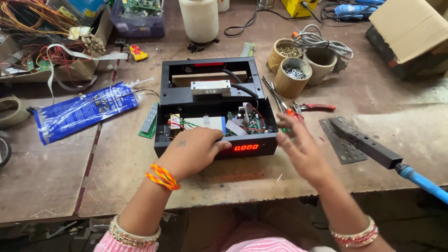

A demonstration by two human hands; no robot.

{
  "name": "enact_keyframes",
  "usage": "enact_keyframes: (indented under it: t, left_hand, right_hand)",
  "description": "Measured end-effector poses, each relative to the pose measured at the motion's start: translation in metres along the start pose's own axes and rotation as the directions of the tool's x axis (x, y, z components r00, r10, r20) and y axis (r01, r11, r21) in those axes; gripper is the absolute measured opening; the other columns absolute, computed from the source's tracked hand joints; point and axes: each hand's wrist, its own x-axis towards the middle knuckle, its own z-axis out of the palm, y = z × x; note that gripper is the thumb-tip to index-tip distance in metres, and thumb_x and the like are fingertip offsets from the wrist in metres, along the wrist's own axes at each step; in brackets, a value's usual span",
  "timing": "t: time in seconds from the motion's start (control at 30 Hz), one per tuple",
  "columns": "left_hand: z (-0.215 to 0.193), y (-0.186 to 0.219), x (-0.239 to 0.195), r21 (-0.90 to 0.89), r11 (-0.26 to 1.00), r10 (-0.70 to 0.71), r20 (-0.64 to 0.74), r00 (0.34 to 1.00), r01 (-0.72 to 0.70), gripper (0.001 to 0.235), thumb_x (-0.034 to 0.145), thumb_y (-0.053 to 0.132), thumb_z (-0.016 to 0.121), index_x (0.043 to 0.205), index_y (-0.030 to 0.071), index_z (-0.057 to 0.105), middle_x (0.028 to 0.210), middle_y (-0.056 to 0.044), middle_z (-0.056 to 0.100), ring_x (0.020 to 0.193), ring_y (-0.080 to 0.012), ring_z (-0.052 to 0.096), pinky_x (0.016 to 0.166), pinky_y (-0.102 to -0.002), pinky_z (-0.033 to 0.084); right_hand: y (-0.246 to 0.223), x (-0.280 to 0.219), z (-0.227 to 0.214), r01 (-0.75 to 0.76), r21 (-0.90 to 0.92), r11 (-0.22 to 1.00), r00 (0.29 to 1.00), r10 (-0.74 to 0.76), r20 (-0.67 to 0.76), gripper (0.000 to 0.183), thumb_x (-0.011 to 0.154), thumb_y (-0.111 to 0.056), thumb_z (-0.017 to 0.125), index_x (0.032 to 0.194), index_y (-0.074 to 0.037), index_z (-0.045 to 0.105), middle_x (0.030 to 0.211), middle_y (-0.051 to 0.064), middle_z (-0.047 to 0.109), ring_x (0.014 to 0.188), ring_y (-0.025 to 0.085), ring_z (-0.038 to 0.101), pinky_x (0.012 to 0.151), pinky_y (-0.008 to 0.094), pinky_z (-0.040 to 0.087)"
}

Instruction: Assembling an electronic component into a black housing unit.

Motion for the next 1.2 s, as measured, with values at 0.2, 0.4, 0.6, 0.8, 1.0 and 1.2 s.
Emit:
enact_keyframes:
  t: [0.2, 0.4, 0.6, 0.8, 1.0, 1.2]
  left_hand:
    - [0.011, -0.003, 0.003, 0.013, 0.998, 0.058, -0.078, 0.995, -0.057, 0.033, 0.096, 0.035, 0.06, 0.084, 0.005, 0.067, 0.083, -0.019, 0.071, 0.083, -0.0411, 0.068, 0.071, -0.053, 0.051]
    - [0.015, 0.015, 0.01, -0.009, 0.999, 0.048, -0.109, 0.993, -0.05, 0.034, 0.1, 0.036, 0.058, 0.09, 0.004, 0.067, 0.088, -0.019, 0.071, 0.087, -0.0413, 0.067, 0.074, -0.053, 0.05]
    - [-0.007, -0.017, -0.03, -0.239, 0.968, -0.095, -0.616, 0.782, -0.07, 0.023, 0.1, 0.017, 0.056, 0.108, 0.004, 0.073, 0.1, -0.019, 0.075, 0.095, -0.0369, 0.07, 0.08, -0.044, 0.054]
    - [-0.02, -0.022, -0.063, -0.418, 0.907, -0.292, -0.708, 0.643, -0.049, 0.018, 0.104, 0.011, 0.057, 0.112, 0.001, 0.07, 0.097, -0.013, 0.075, 0.089, -0.0233, 0.073, 0.079, -0.033, 0.055]
    - [-0.019, -0.008, -0.068, -0.459, 0.885, -0.3, -0.682, 0.667, -0.071, 0.018, 0.102, 0.011, 0.059, 0.112, 0.002, 0.071, 0.096, -0.012, 0.075, 0.087, -0.0211, 0.073, 0.076, -0.032, 0.055]
    - [-0.024, 0.002, -0.05, -0.503, 0.858, -0.283, -0.631, 0.722, -0.102, 0.019, 0.1, 0.012, 0.06, 0.112, 0.004, 0.072, 0.098, -0.01, 0.076, 0.086, -0.0203, 0.073, 0.073, -0.032, 0.055]
  right_hand:
    - [0.024, -0.001, 0.011, 0.04, 0.095, 0.995, 0.999, -0.037, -0.031, 0.061, 0.1, -0.024, 0.062, 0.153, -0.004, 0.039, 0.135, 0.01, 0.061, 0.122, 0.017, 0.057, 0.105, 0.031, 0.045]
    - [0.031, -0.001, 0.003, 0.057, -0.056, 0.997, 0.986, -0.065, -0.151, 0.053, 0.102, -0.022, 0.06, 0.149, -0.002, 0.047, 0.136, 0.012, 0.062, 0.125, 0.017, 0.058, 0.107, 0.031, 0.045]
    - [-0.036, -0.014, 0.009, 0.131, -0.435, 0.891, 0.947, -0.243, -0.212, 0.045, 0.099, -0.016, 0.061, 0.14, -0.001, 0.054, 0.129, 0.017, 0.063, 0.119, 0.023, 0.064, 0.101, 0.034, 0.05]
    - [-0.096, 0.066, 0.064, 0.396, -0.467, 0.791, 0.911, -0.273, 0.309, 0.029, 0.096, -0.021, 0.066, 0.12, -0.006, 0.069, 0.109, 0.013, 0.07, 0.101, 0.028, 0.069, 0.089, 0.038, 0.054]
    - [-0.052, 0.139, 0.135, 0.466, -0.592, 0.657, 0.82, -0.071, 0.567, 0.024, 0.084, -0.025, 0.078, 0.099, -0.006, 0.076, 0.096, 0.014, 0.073, 0.088, 0.033, 0.069, 0.078, 0.043, 0.055]
    - [-0.088, 0.135, 0.077, 0.134, -0.074, 0.988, 0.915, -0.094, 0.393, 0.019, 0.091, -0.017, 0.075, 0.103, -0.001, 0.073, 0.088, 0.004, 0.071, 0.076, 0.011, 0.066, 0.066, 0.028, 0.056]
